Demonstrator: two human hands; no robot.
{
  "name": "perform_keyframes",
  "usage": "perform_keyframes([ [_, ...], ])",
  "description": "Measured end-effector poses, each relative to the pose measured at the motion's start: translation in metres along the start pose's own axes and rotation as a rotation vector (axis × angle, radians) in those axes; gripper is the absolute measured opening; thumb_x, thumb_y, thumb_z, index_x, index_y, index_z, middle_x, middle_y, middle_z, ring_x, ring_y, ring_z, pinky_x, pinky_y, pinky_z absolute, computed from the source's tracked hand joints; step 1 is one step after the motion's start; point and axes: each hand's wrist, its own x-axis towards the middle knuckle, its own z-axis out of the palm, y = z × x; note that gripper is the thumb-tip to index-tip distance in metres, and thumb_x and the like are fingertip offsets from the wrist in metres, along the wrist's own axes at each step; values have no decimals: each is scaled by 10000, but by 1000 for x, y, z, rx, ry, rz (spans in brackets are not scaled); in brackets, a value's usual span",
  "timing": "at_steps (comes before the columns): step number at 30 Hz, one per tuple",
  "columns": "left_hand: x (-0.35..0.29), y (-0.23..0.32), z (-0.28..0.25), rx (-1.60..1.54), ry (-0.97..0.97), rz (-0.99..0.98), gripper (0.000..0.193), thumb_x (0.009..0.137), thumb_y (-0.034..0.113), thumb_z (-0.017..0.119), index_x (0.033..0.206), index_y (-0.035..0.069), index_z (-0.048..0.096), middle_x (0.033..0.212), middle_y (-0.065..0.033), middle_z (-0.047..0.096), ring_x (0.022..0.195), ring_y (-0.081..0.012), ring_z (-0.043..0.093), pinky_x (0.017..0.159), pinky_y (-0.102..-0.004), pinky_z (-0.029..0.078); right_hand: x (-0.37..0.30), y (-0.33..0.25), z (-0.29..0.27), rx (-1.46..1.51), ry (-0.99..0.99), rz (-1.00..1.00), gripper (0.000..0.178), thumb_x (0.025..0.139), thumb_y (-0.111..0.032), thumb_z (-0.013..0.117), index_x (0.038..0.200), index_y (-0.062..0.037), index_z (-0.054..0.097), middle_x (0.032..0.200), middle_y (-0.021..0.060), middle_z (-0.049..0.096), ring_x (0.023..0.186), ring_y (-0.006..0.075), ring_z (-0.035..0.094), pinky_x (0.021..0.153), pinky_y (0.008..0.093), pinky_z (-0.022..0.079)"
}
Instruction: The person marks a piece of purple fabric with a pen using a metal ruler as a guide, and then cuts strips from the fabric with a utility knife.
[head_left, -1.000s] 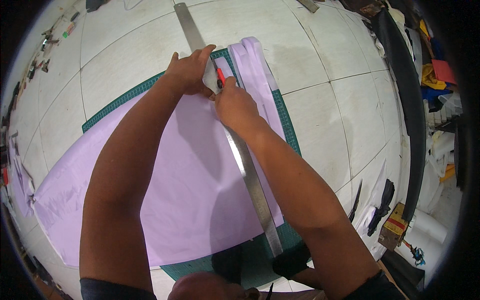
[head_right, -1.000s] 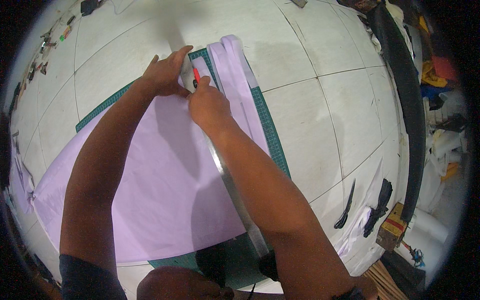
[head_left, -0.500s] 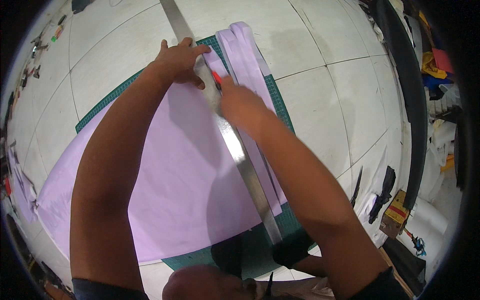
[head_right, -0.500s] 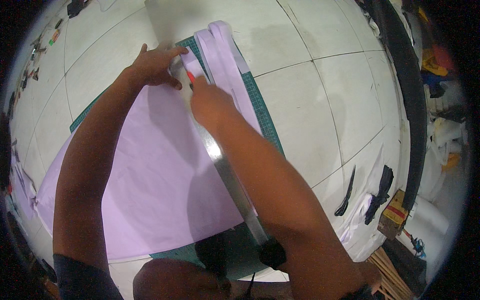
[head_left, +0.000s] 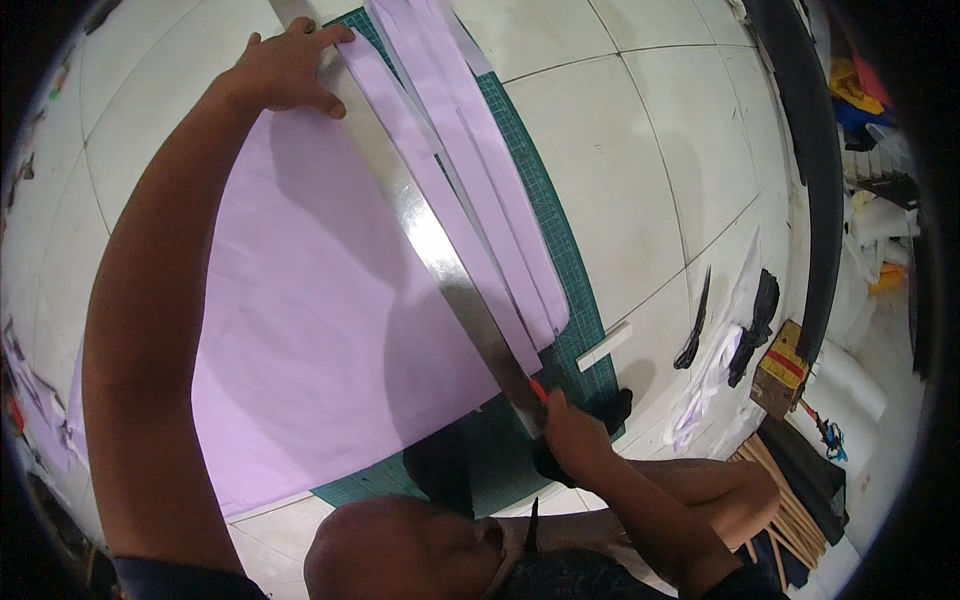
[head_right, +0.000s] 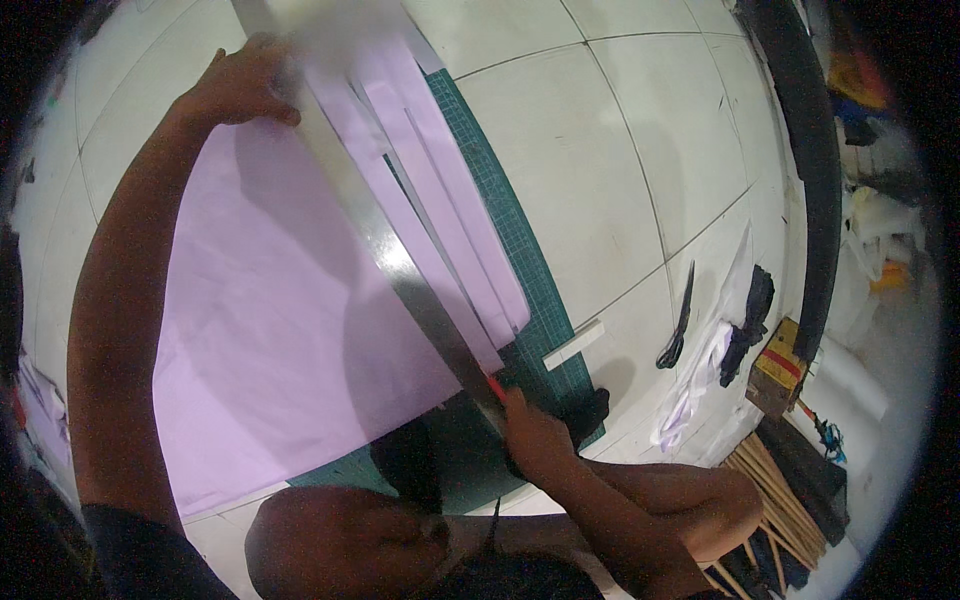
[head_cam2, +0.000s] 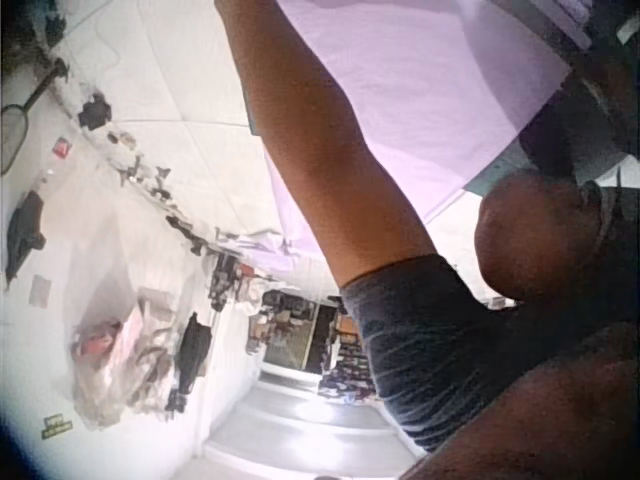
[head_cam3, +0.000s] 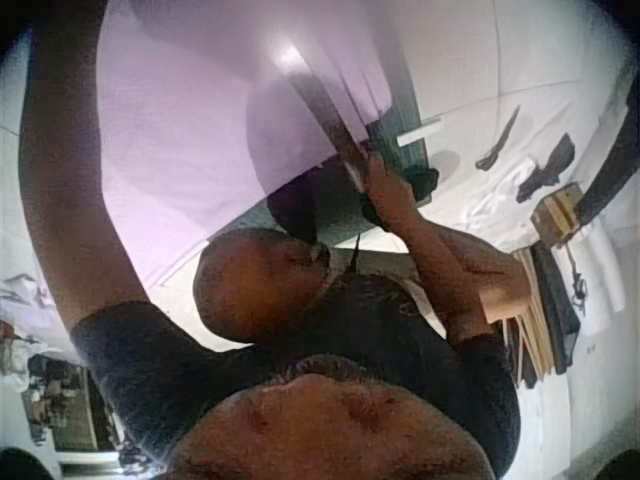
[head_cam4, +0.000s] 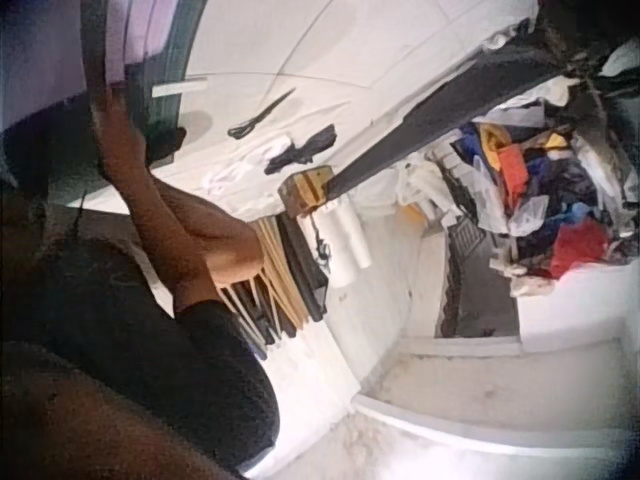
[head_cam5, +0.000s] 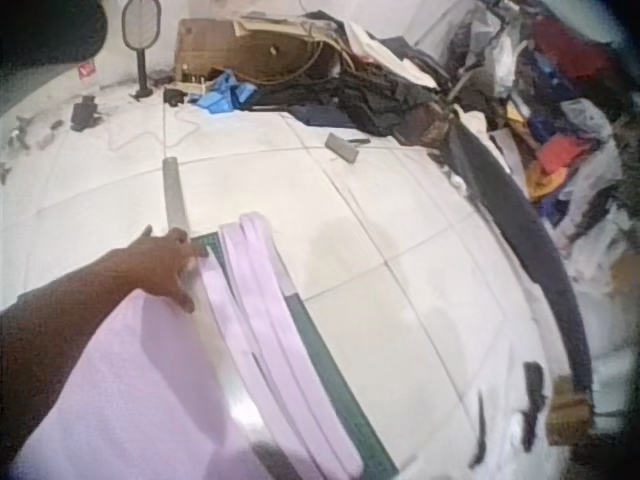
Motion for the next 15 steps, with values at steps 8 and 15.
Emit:
perform_keyframes([
  [8,3,-1,3,-116,67,-7,983,595,336,885,1458,242,424,1467,-176,436,1308,-379,504,1160,-656,192,-47,33,3,-50,-25,143,226,958,-192,481,1083,-7,445,899,289,666,871,489,661,766,591,504],
  [15,29,7,-1,-154,28,-204,543,837,454,624,1231,82,615,1308,-216,552,1194,-422,566,1003,-585,419,-36,33,4,297,341,-22,265,982,-210,541,1112,-3,438,852,280,657,811,489,665,686,566,513],
])
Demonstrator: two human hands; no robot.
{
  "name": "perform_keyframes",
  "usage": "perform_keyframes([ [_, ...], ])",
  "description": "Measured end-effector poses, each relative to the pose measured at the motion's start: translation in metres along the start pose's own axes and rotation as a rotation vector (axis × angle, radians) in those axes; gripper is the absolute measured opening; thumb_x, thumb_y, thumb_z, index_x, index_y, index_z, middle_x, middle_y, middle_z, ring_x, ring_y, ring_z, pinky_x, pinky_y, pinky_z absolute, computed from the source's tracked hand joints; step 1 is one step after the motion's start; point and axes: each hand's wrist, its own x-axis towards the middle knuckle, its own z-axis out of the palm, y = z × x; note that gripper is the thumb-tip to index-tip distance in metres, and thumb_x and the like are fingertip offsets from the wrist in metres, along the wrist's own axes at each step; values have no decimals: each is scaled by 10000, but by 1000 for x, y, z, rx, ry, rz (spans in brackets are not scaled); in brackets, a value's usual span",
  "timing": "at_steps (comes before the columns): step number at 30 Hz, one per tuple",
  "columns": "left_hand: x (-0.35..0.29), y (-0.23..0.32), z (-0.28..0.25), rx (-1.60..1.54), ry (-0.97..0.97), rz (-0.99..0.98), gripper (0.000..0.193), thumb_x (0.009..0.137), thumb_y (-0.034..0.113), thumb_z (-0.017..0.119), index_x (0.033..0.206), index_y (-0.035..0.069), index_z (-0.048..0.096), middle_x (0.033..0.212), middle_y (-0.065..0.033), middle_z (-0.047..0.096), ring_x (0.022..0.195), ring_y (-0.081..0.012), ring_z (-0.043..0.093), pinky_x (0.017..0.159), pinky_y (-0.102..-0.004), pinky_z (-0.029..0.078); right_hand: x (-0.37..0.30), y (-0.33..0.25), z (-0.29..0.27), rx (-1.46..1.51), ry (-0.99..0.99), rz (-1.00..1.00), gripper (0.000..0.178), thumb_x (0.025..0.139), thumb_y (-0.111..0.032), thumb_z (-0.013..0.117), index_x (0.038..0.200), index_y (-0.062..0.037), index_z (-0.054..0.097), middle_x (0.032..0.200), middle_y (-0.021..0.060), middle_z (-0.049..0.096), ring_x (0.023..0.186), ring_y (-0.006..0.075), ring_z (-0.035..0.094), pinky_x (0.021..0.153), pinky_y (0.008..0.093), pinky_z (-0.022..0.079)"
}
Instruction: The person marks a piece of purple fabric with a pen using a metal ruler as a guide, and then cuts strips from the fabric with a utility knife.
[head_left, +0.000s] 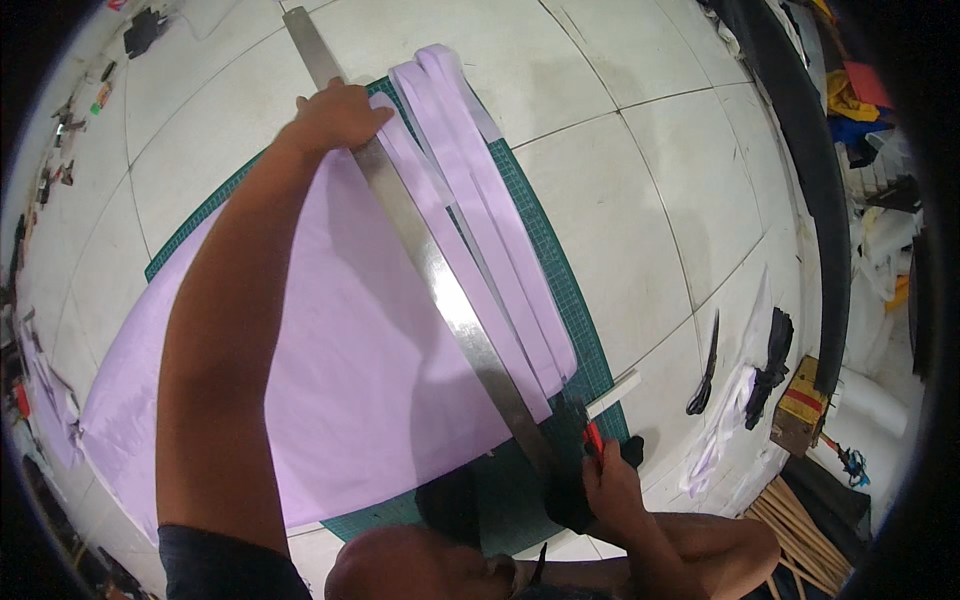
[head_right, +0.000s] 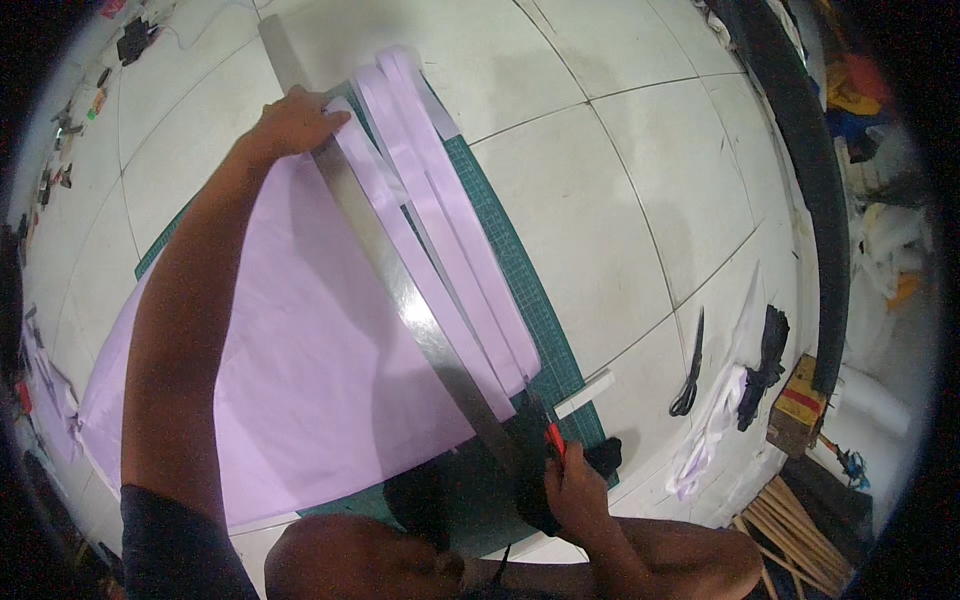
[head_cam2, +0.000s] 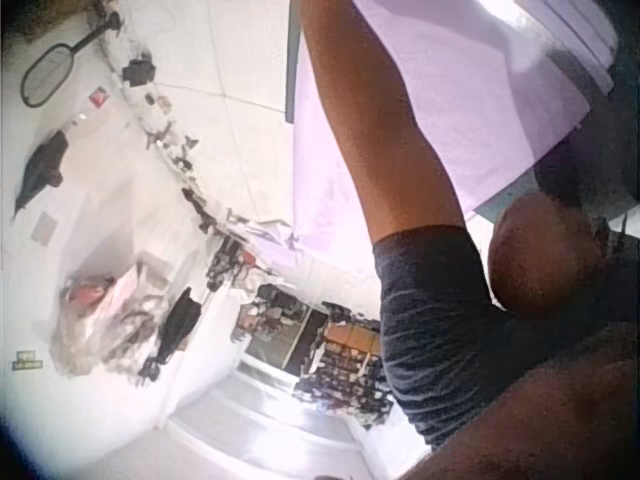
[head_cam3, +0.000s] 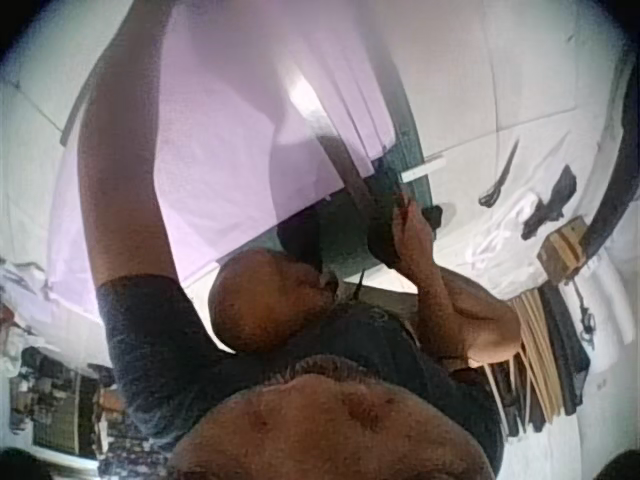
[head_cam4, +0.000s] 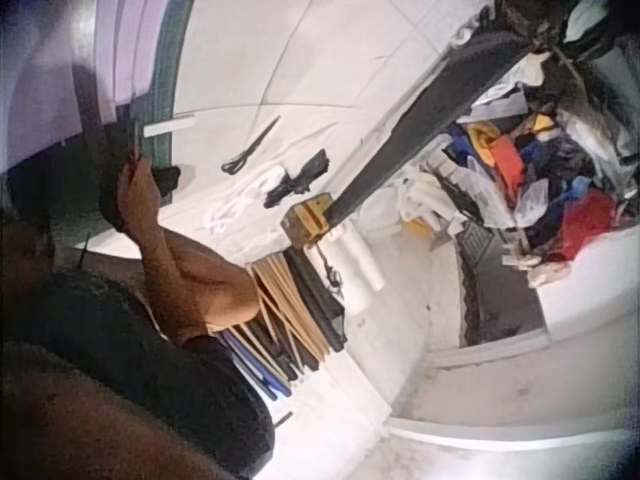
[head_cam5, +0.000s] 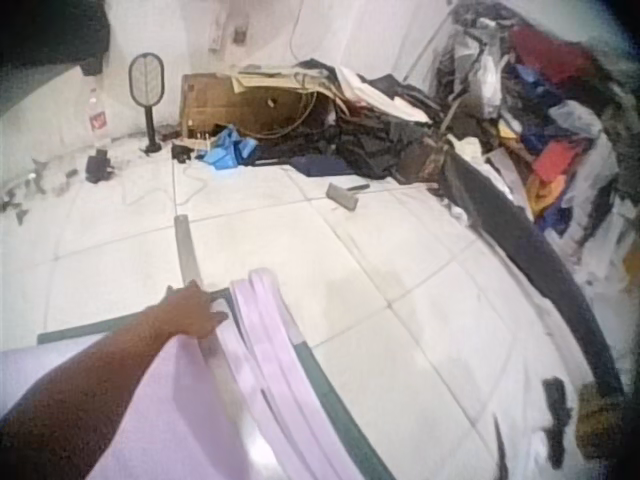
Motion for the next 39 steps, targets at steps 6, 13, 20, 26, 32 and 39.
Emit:
perform_keyframes([
  [6,2,6,8,-62,62,-55,445,846,264,590,1263,110,586,1328,-219,537,1218,-409,568,1034,-672,329,0,19,20,39,-29,0,298,977,-229,558,1129,0,443,837,293,653,789,497,659,687,568,508],
  [13,8,-3,-10,-116,-44,30,513,814,159,597,1325,161,554,1323,-205,536,1180,-409,581,1011,-494,446,5,0,8,113,-45,-45,298,979,-246,550,1130,-12,445,844,292,654,797,497,661,710,566,510],
  [20,-9,-18,-23,-99,-163,154,589,795,-39,565,1302,258,597,1312,-176,494,1193,-397,563,1015,-450,468,94,-140,-15,9,51,-377,292,997,-237,519,1150,-2,438,843,276,652,803,489,644,724,557,502],
  [26,0,-19,-34,-23,-278,167,696,786,11,524,1407,323,548,1388,-175,428,1224,-408,549,1028,-445,471,189,-263,-16,4,250,-653,238,964,-174,481,1092,17,421,819,264,655,791,462,651,739,539,503],
  [32,3,-11,-41,-18,-336,107,734,755,-16,496,1406,317,556,1429,-175,393,1257,-413,524,1040,-445,464,234,-319,-21,2,316,-715,230,938,-125,468,1090,45,436,879,253,674,873,428,671,779,519,521],
  [39,1,-11,-39,-29,-277,130,639,823,-42,511,1366,286,593,1314,-178,473,1208,-384,551,1025,-427,463,247,-329,-23,-61,365,-679,188,899,-85,538,1045,16,475,898,222,700,862,368,713,767,462,565],
])
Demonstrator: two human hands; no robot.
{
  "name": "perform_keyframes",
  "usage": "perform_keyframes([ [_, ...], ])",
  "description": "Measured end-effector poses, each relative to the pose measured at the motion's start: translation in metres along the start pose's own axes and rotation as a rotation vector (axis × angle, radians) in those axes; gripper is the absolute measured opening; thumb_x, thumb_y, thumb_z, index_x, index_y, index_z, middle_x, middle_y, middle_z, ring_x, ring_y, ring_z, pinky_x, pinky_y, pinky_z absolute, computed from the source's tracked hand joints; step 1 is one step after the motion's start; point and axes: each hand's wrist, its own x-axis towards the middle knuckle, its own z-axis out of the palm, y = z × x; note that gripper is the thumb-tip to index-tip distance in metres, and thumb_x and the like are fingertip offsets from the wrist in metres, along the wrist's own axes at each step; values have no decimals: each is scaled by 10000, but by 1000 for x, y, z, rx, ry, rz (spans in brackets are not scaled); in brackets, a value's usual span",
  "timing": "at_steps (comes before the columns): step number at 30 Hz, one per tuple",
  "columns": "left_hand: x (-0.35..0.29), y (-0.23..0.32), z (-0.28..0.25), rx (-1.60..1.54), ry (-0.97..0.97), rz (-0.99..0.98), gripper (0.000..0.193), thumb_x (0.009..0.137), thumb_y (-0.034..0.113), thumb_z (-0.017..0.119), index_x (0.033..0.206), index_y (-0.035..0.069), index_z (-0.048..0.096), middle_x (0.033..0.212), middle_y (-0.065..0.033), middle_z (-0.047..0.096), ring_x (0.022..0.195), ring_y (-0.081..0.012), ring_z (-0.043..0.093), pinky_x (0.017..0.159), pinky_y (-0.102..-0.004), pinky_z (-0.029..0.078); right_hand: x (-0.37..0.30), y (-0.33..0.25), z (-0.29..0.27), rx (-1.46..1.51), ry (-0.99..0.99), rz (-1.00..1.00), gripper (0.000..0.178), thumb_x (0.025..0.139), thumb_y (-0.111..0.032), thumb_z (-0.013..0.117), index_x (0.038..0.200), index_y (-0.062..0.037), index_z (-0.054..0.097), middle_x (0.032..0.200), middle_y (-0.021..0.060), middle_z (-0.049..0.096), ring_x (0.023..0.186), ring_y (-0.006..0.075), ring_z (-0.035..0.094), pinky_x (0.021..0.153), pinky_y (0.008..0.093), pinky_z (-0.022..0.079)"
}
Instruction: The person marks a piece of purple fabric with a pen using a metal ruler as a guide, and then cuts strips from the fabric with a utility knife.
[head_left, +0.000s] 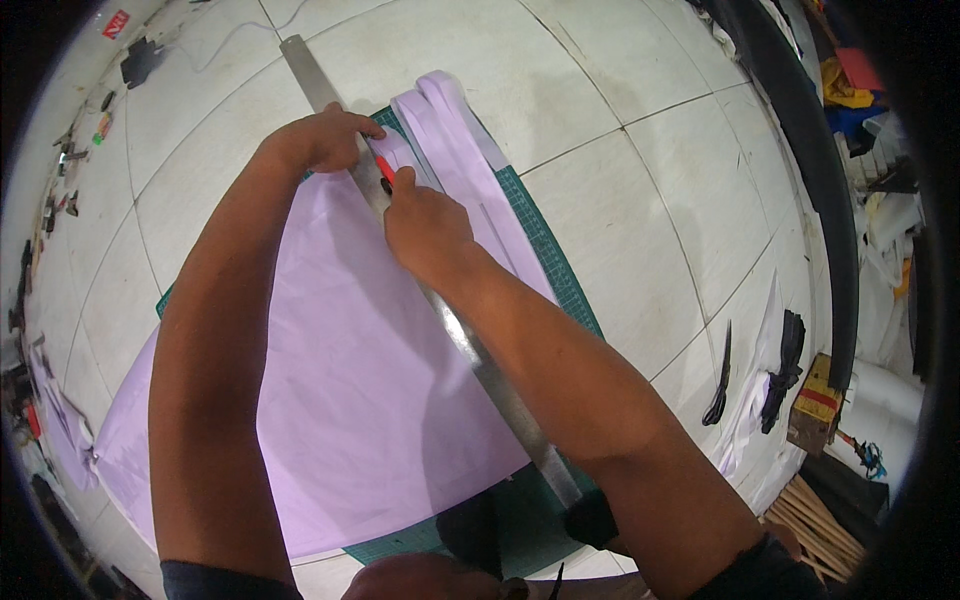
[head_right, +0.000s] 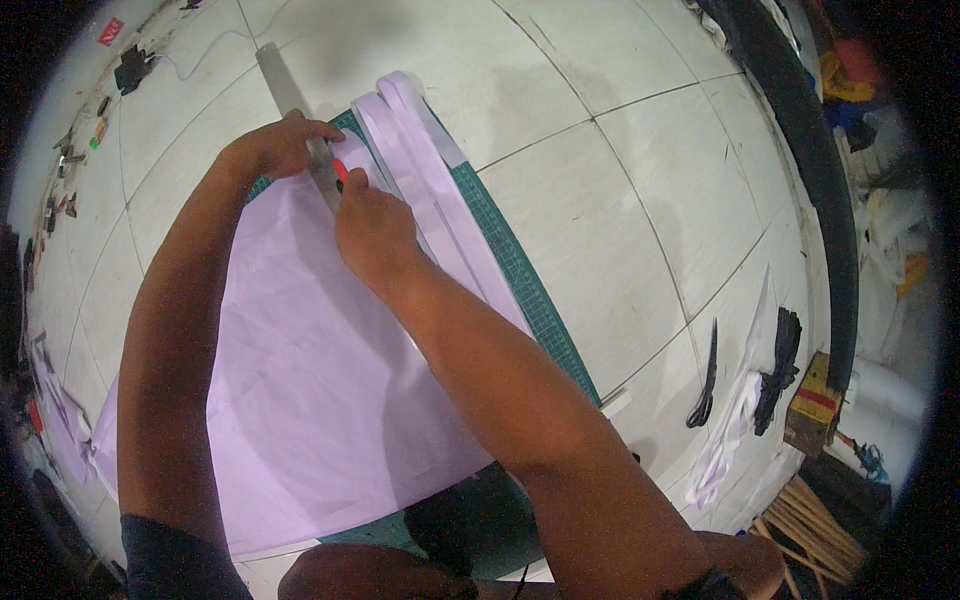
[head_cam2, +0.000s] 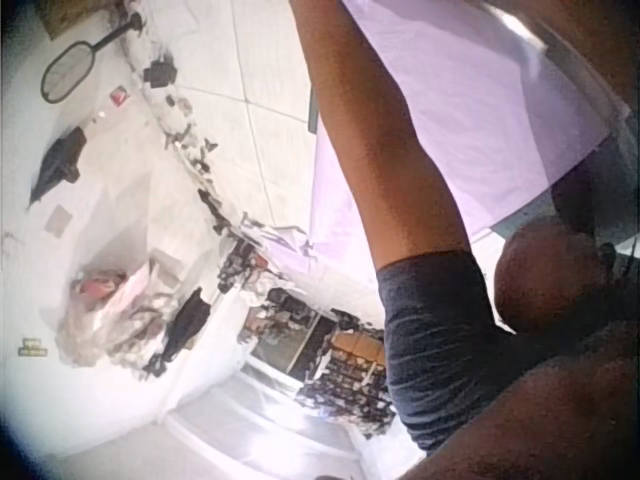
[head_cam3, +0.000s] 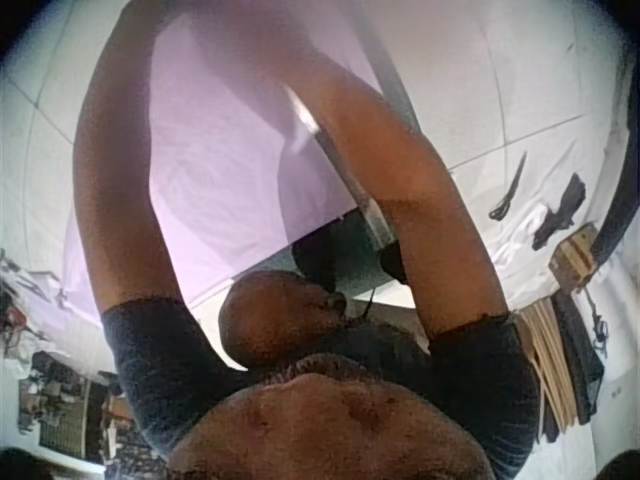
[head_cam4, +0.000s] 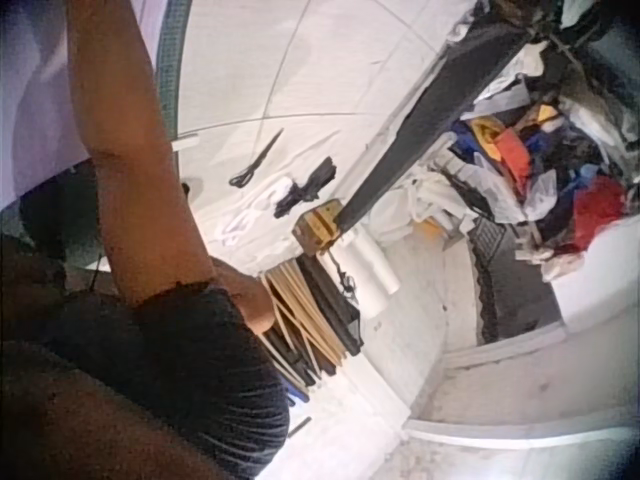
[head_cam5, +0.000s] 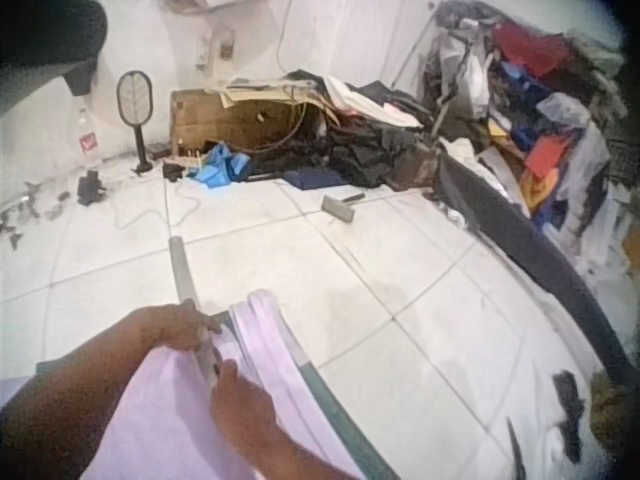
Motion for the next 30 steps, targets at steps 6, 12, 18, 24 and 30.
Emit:
perform_keyframes([
  [6,4,-1,0,37,-8,21,651,822,-34,519,1376,301,586,1294,-195,476,1180,-387,563,1023,-417,468,11,-11,-28,-33,-164,23,247,930,-102,491,1135,35,477,951,239,698,926,395,698,817,477,551],
  [12,11,0,-3,81,-47,66,706,776,33,529,1419,324,545,1471,-220,404,1258,-403,530,1062,-444,441,-41,18,-34,31,-340,158,369,979,-115,362,1316,25,414,1052,271,672,996,431,667,869,507,524],
  [18,10,-7,0,92,8,161,578,823,140,519,1387,249,585,1354,-222,530,1263,-385,519,1131,-434,365,-153,52,-35,-8,-420,284,361,985,-165,398,1310,-8,384,1103,266,654,1025,457,637,912,535,479],
  [24,20,-25,11,120,108,132,562,815,176,505,1368,181,603,1354,-235,533,1253,-380,538,1131,-445,384,-288,76,-52,14,-682,587,230,979,-196,432,1138,-31,419,923,295,674,872,475,669,799,585,495],
  [30,14,-7,12,-35,6,108,495,890,268,521,1367,162,601,1364,-235,483,1232,-382,546,1109,-436,410,-414,104,-71,-155,-826,682,196,974,-182,454,1102,-36,424,881,274,677,850,482,668,767,590,498],
])
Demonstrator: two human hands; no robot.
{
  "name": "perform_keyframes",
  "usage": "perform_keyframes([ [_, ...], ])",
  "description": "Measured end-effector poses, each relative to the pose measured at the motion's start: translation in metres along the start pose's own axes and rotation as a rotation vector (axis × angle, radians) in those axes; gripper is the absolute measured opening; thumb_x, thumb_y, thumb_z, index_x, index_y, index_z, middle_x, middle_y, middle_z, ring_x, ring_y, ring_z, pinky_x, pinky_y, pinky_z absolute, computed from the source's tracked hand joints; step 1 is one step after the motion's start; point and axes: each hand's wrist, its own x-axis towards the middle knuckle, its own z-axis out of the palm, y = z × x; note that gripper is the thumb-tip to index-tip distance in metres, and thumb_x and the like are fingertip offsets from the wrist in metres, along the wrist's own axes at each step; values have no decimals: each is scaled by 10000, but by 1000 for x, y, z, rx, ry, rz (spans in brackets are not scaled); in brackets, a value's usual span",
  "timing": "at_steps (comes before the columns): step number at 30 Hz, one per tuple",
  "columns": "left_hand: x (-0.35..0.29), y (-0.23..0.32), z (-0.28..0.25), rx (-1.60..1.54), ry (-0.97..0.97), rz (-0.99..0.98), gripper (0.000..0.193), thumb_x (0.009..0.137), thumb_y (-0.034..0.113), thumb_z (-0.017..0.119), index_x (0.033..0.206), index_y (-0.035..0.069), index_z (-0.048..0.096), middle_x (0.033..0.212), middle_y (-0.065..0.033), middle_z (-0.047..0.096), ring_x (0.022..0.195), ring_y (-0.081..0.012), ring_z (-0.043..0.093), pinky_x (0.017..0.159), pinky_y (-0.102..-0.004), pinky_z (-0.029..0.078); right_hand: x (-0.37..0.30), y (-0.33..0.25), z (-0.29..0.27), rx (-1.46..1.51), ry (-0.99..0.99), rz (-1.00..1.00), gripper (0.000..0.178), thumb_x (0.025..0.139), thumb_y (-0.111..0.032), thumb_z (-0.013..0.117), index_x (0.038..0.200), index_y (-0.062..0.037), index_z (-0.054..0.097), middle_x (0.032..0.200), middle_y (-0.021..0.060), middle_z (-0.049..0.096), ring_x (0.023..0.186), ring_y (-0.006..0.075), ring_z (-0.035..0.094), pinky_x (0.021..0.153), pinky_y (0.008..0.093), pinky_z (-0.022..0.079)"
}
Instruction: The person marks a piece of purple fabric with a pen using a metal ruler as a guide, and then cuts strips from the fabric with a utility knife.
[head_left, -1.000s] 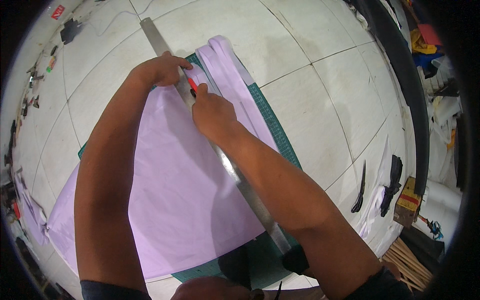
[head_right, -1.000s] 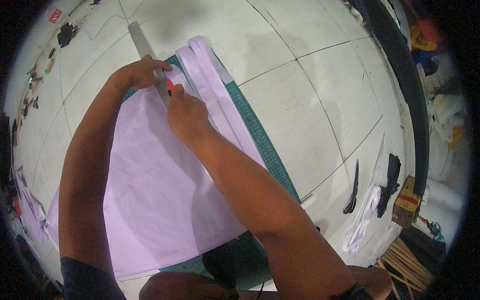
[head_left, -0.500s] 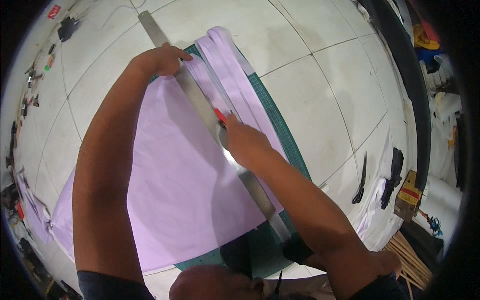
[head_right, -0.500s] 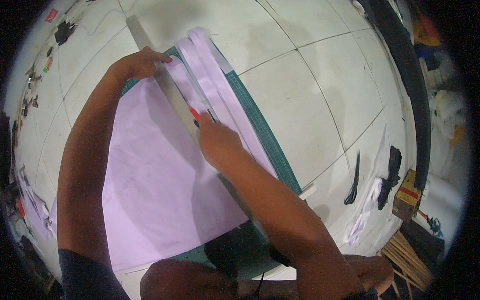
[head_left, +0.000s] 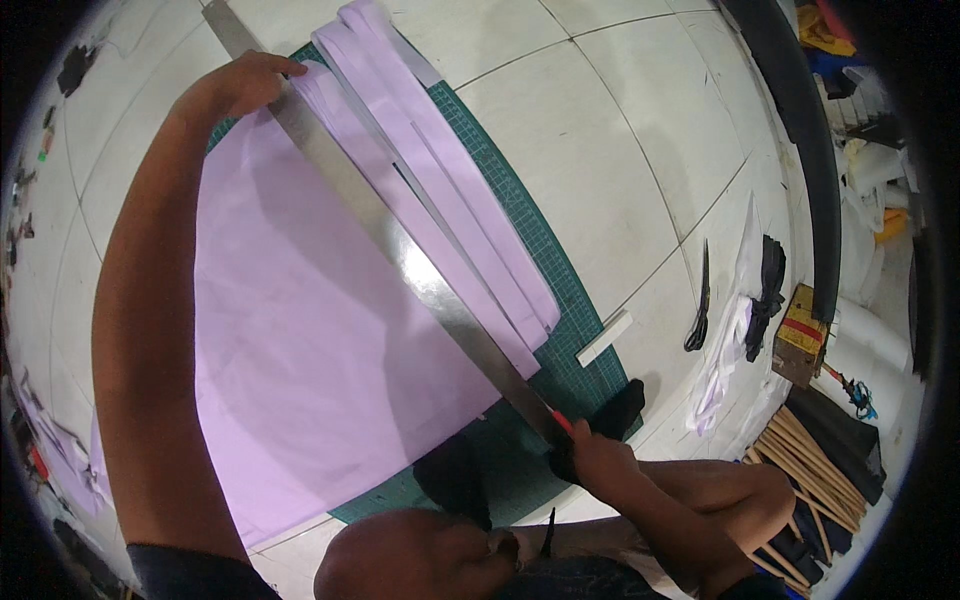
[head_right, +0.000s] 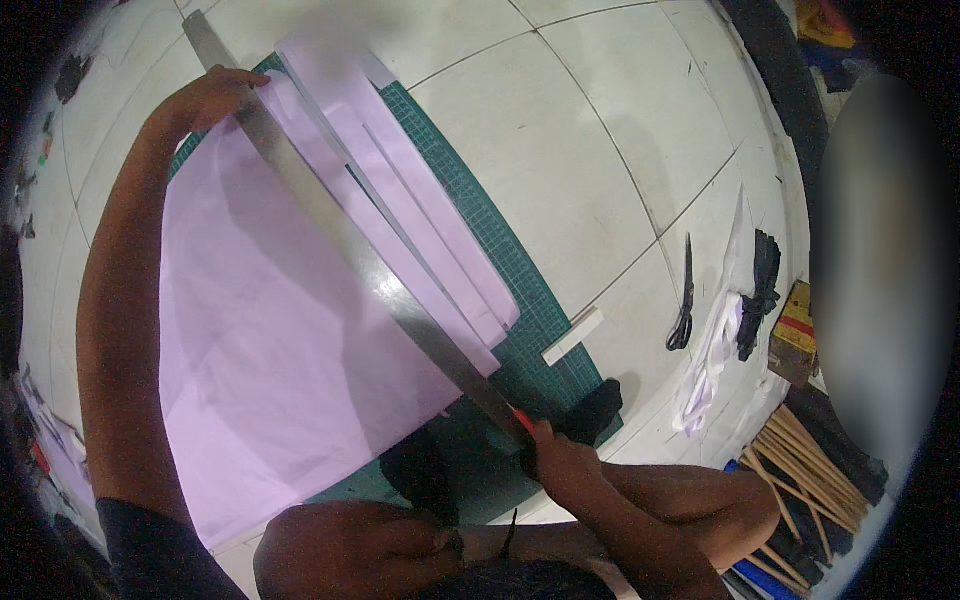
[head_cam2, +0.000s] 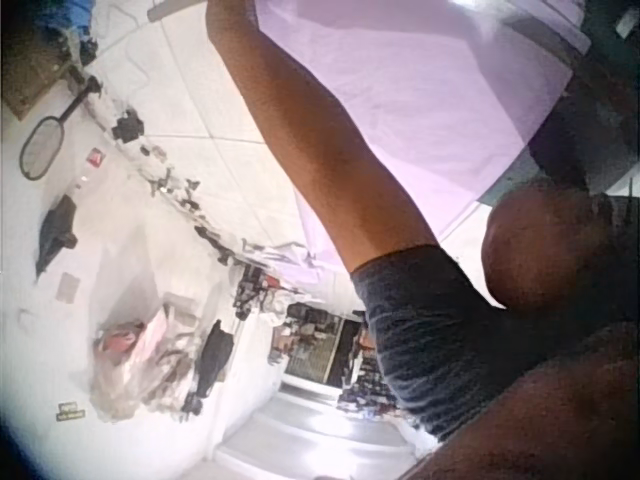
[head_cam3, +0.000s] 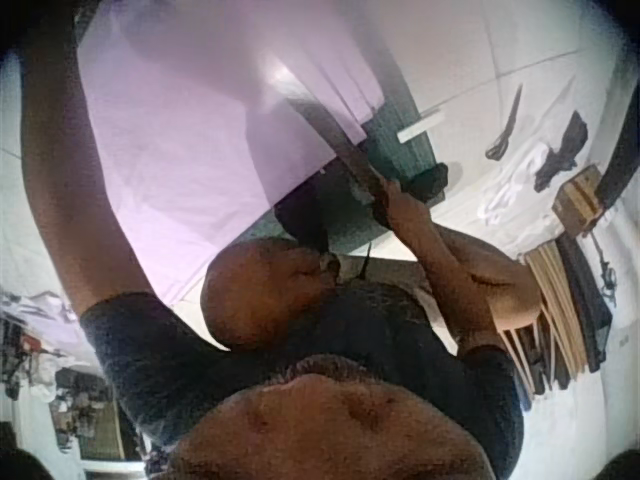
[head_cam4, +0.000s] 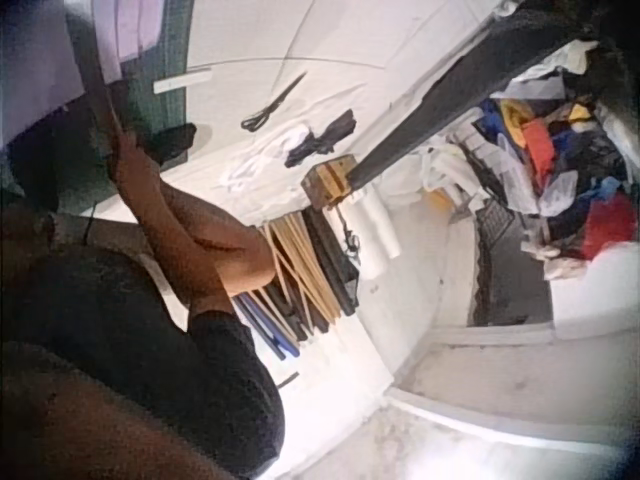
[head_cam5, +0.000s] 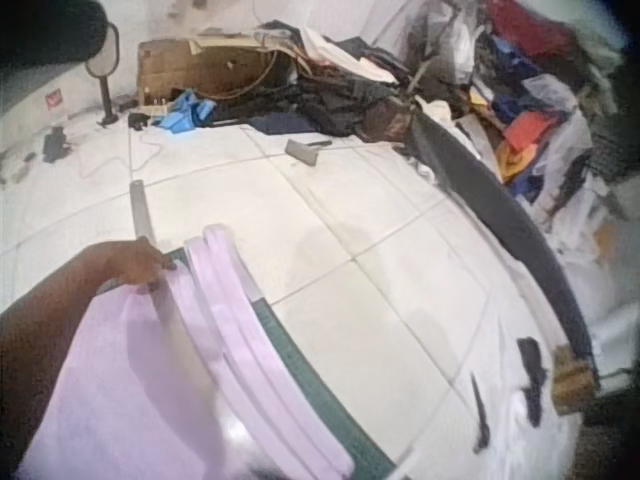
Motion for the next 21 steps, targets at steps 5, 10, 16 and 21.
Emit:
perform_keyframes([
  [5,19,-28,17,-87,314,-7,465,920,337,491,1244,40,642,1322,-257,573,1176,-418,586,1039,-440,437,-20,-25,-46,246,187,51,258,1009,-244,501,1085,-5,441,864,280,658,830,491,671,719,569,519],
  [10,21,-7,27,101,311,-224,499,910,484,585,1210,93,659,1302,-177,578,1185,-390,582,1038,-587,379,8,-10,-16,467,311,-102,302,996,-252,548,1139,-14,429,796,283,639,776,494,661,678,560,513],
  [16,-6,29,38,-58,459,-342,363,860,358,695,1172,172,685,1330,-131,549,1217,-342,577,1057,-731,239,21,7,14,523,227,-111,299,987,-258,572,1090,-13,435,778,240,650,712,440,669,634,519,491],
  [21,-3,32,34,-29,594,-257,341,846,348,700,1142,179,701,1351,-71,576,1268,-302,545,1033,-789,177,26,17,17,614,240,-112,314,1003,-286,530,1113,-14,420,795,295,634,791,518,648,658,559,493],
])
